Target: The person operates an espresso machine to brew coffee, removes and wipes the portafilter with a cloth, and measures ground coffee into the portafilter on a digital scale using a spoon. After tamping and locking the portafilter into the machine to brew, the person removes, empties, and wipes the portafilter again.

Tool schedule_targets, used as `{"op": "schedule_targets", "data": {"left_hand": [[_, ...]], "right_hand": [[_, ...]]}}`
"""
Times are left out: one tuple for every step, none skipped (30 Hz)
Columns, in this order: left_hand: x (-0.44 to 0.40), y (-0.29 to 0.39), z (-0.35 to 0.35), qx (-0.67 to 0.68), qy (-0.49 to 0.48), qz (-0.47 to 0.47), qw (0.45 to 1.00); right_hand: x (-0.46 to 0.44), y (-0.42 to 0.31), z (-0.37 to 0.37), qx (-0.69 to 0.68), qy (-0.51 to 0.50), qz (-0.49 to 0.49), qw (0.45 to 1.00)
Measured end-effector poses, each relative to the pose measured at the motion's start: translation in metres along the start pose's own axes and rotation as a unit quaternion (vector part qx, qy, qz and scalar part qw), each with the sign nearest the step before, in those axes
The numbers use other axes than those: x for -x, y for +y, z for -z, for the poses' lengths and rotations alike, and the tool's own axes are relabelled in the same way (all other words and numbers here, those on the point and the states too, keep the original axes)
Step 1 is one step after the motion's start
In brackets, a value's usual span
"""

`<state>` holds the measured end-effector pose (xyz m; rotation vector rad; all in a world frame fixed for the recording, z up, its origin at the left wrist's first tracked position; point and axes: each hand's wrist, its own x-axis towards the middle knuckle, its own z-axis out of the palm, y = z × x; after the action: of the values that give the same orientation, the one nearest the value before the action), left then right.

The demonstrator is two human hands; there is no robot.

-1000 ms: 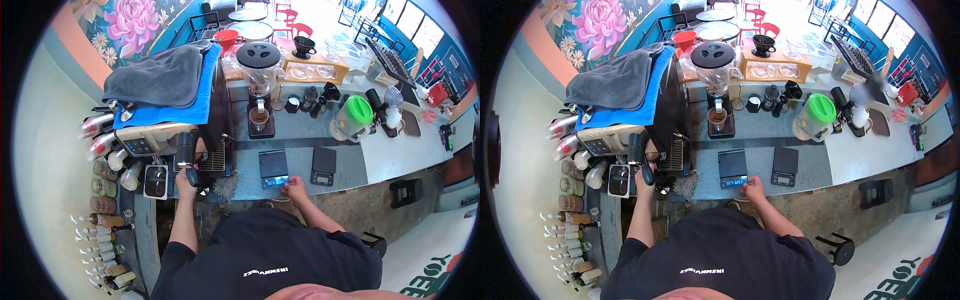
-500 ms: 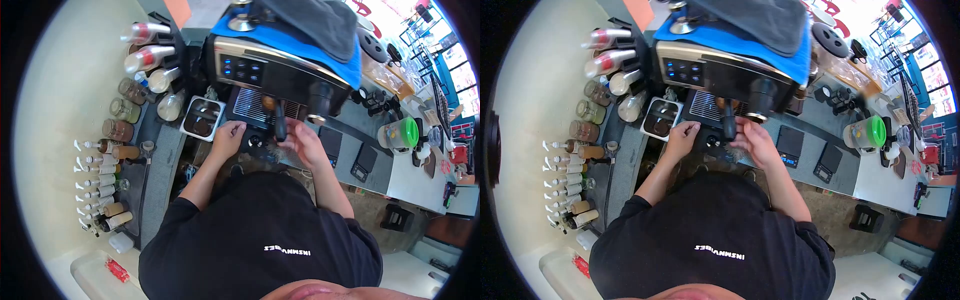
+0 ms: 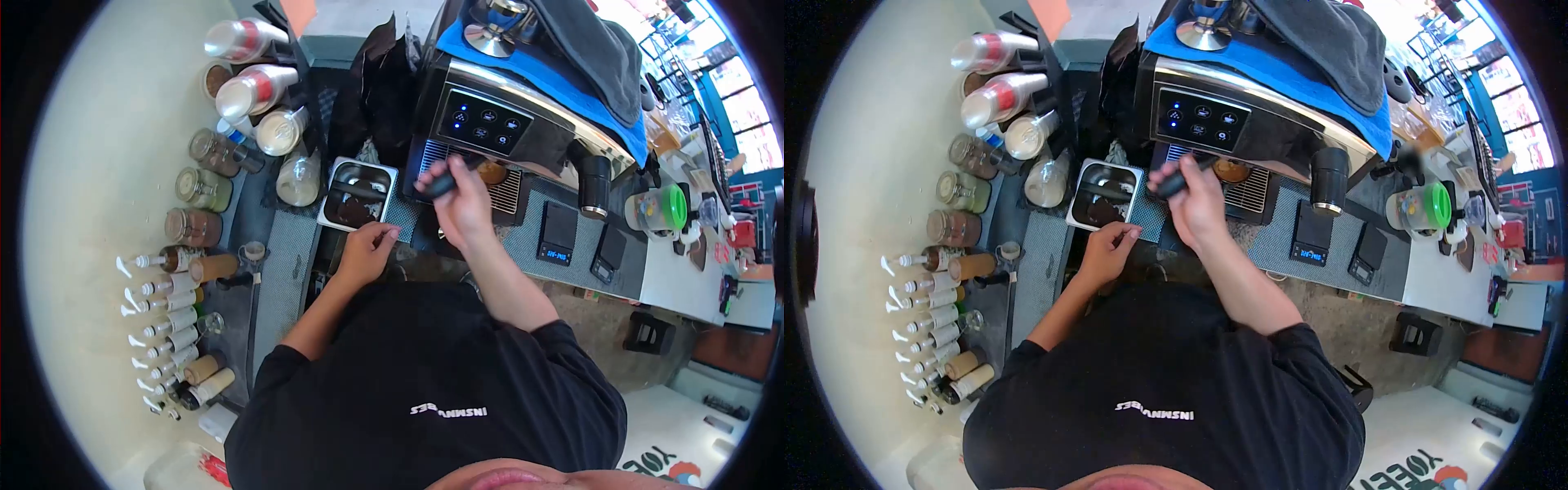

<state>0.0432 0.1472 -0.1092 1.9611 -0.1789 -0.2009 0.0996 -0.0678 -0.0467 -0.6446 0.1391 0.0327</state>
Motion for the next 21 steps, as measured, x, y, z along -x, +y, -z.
{"op": "schedule_targets", "data": {"left_hand": [[0.000,0.000,0.003,0.004,0.000,-0.006,1.000],[0.001,0.000,0.007,0.007,0.001,-0.010,1.000],[0.002,-0.003,0.010,0.015,0.012,-0.025,0.999],[0.002,-0.006,0.012,0.023,0.025,-0.041,0.999],[0.002,-0.009,0.014,0.032,0.037,-0.057,0.997],[0.003,-0.011,0.017,0.027,0.032,-0.052,0.998],[0.004,-0.014,0.021,0.023,0.028,-0.046,0.998],[0.004,-0.016,0.024,0.019,0.025,-0.039,0.999],[0.004,-0.017,0.025,0.026,0.029,-0.030,0.999],[0.006,-0.018,0.027,0.034,0.033,-0.019,0.999],[0.009,-0.020,0.030,0.040,0.036,-0.005,0.999],[0.012,-0.022,0.032,0.028,0.032,0.010,0.999],[0.013,-0.025,0.036,0.015,0.031,0.026,0.999],[0.014,-0.028,0.041,0.001,0.032,0.043,0.999],[0.015,-0.034,0.045,-0.022,0.027,0.067,0.997],[0.017,-0.041,0.048,-0.033,0.026,0.090,0.995],[0.019,-0.048,0.050,-0.044,0.022,0.113,0.992],[0.020,-0.056,0.051,-0.054,0.017,0.137,0.989],[0.021,-0.068,0.052,-0.061,0.009,0.155,0.986],[0.020,-0.078,0.050,-0.042,0.013,0.183,0.982],[0.018,-0.085,0.047,-0.024,0.016,0.212,0.977]], "right_hand": [[-0.011,0.004,-0.004,-0.002,0.001,0.010,1.000],[-0.020,0.007,-0.008,-0.003,0.002,0.019,1.000],[-0.026,0.011,-0.011,-0.009,0.003,0.028,1.000],[-0.032,0.014,-0.012,-0.013,0.003,0.037,0.999],[-0.035,0.017,-0.013,-0.018,0.003,0.046,0.999],[-0.036,0.021,-0.012,-0.026,0.002,0.046,0.999],[-0.036,0.025,-0.010,-0.033,0.000,0.045,0.998],[-0.036,0.029,-0.007,-0.040,-0.003,0.041,0.998],[-0.031,0.028,-0.012,-0.027,0.013,0.024,0.999],[-0.025,0.029,-0.011,-0.023,0.007,0.010,1.000],[-0.018,0.028,-0.008,-0.020,0.002,-0.006,1.000],[-0.010,0.029,-0.006,-0.018,-0.003,-0.024,1.000],[0.000,0.025,-0.010,0.015,0.007,-0.043,0.999],[0.010,0.022,-0.011,0.029,0.001,-0.061,0.998],[0.020,0.022,-0.010,0.055,0.002,-0.082,0.995],[0.028,0.021,-0.009,0.081,0.002,-0.101,0.992],[0.032,0.024,-0.004,0.126,-0.002,-0.123,0.984],[0.036,0.028,0.005,0.170,-0.006,-0.144,0.975],[0.037,0.034,0.010,0.214,-0.009,-0.163,0.963],[0.036,0.042,0.015,0.283,-0.008,-0.170,0.944],[0.035,0.051,0.015,0.351,-0.006,-0.176,0.920]]}}
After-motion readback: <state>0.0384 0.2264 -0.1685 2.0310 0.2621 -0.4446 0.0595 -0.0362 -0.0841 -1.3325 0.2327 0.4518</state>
